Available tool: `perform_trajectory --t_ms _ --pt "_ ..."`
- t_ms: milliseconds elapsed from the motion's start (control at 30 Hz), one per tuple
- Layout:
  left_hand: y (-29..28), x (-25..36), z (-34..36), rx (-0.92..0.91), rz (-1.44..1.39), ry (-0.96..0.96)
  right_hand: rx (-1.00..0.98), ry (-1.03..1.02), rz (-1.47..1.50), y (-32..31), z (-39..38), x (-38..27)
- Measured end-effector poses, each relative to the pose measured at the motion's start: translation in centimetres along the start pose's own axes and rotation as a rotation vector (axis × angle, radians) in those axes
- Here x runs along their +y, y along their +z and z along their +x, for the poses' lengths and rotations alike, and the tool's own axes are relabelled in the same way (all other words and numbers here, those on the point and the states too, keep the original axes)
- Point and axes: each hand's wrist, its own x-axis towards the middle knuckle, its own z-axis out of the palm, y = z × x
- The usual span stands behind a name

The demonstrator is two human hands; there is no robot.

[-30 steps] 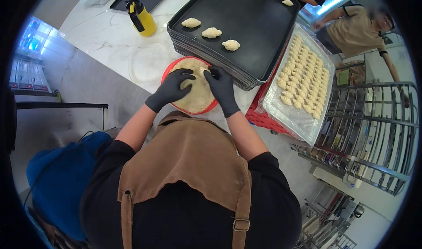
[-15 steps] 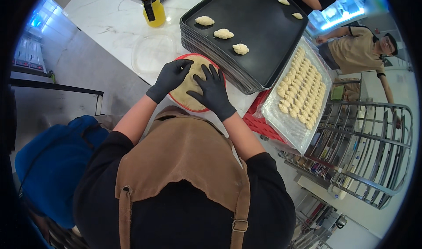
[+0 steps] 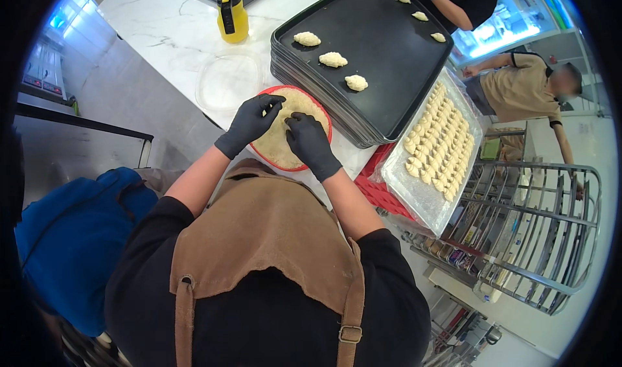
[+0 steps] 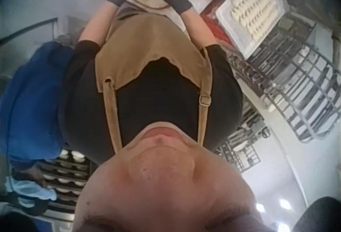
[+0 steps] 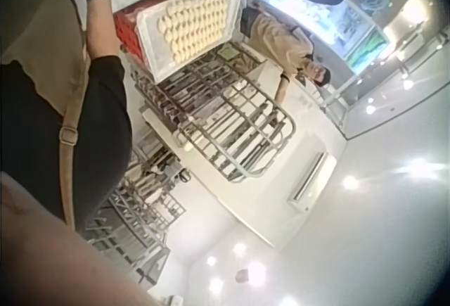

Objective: Coating pieces of dough in flour and arranging them onto a baking tray, then transporting the tray to a rack.

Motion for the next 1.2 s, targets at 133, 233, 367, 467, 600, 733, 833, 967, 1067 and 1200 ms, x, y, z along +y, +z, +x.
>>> perform_trajectory --t_ms 133,233,367,467,600,733,833,967,1067,1200 --pt "-1.2 -0.4 -0.1 0.023 0.062 0.092 -0.039 0.186 0.192 -1.8 0.9 -1.0" --pt "-1.4 -0.2 -0.4 0.008 0.172 0.229 0.064 0.359 0.394 -1.9 1.3 0.5" --pt "-0.3 2.3 -2.0 -0.039 0.47 0.364 0.002 0.77 1.034 -2.7 1.4 1.0" --pt "1.0 1.9 -2.4 -0.141 0.505 0.368 0.054 0.864 1.399 -2.5 1.0 1.3" --pt "1.7 0.8 -2.0 -0.115 0.585 0.278 -0.017 0.94 1.552 -1.6 0.5 2.8" --pt "0.9 0.8 -1.4 -0.221 0.501 0.344 -0.018 0.989 1.61 -1.4 0.3 2.9" --pt "0.6 0.5 -1.2 -0.263 0.252 0.288 -0.054 0.959 1.541 -1.6 0.7 2.5" --pt "0.0 1.0 -0.3 -0.368 0.105 0.177 -0.073 0.93 1.357 -2.3 0.8 1.7" --pt "0.3 0.5 -0.5 -0.319 0.014 0.171 -0.125 0.917 1.268 -2.3 0.9 1.7" --pt "0.3 0.6 -0.8 -0.253 0.052 0.131 0.119 0.6 0.708 -0.9 -0.7 0.1"
